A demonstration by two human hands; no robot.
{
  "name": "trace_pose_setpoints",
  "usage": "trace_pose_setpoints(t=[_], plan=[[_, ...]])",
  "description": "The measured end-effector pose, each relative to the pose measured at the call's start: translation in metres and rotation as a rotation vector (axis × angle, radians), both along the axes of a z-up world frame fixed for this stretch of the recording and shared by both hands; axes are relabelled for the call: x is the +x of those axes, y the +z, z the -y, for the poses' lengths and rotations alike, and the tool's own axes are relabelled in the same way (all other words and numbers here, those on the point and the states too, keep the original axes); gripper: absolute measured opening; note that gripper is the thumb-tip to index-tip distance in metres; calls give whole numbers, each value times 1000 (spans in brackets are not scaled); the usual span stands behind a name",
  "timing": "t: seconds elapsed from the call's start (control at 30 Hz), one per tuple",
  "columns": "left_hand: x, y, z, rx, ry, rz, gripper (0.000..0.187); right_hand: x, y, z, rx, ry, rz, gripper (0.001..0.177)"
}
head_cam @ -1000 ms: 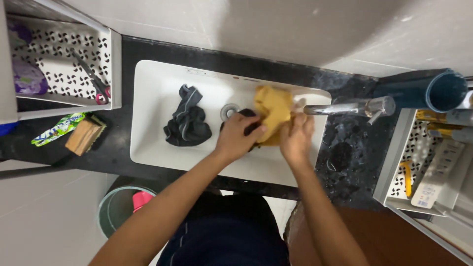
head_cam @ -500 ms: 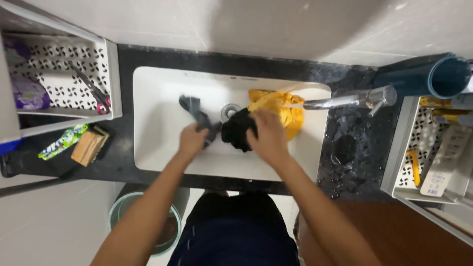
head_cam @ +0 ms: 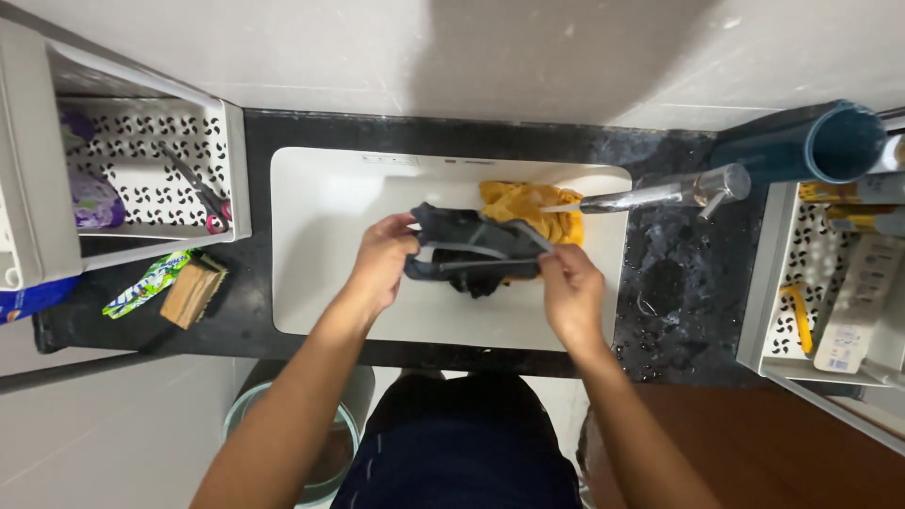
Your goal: Wash clothes by hand in a bathroom sink using laundry detergent.
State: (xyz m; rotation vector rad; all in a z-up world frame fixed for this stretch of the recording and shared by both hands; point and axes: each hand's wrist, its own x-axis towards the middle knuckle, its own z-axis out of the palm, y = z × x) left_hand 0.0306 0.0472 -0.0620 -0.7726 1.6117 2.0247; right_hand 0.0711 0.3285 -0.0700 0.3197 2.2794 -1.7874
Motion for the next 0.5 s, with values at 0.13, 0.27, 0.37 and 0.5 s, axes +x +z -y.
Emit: trace_pose_setpoints(t=[0.13, 0.27, 0.37, 0.5], plan=[[-2, 6, 3, 203, 312, 26, 43, -4, 8, -7, -485, -395, 161, 21], [-1, 9, 10, 290, 426, 28, 36, -8, 20, -17, -827, -496, 299, 25], [3, 6, 27, 285, 526, 63, 36, -5, 3, -32, -895, -453, 282, 31], [-2, 30, 36, 309, 531, 67, 45, -14, -1, -39, -807, -559, 328, 31]])
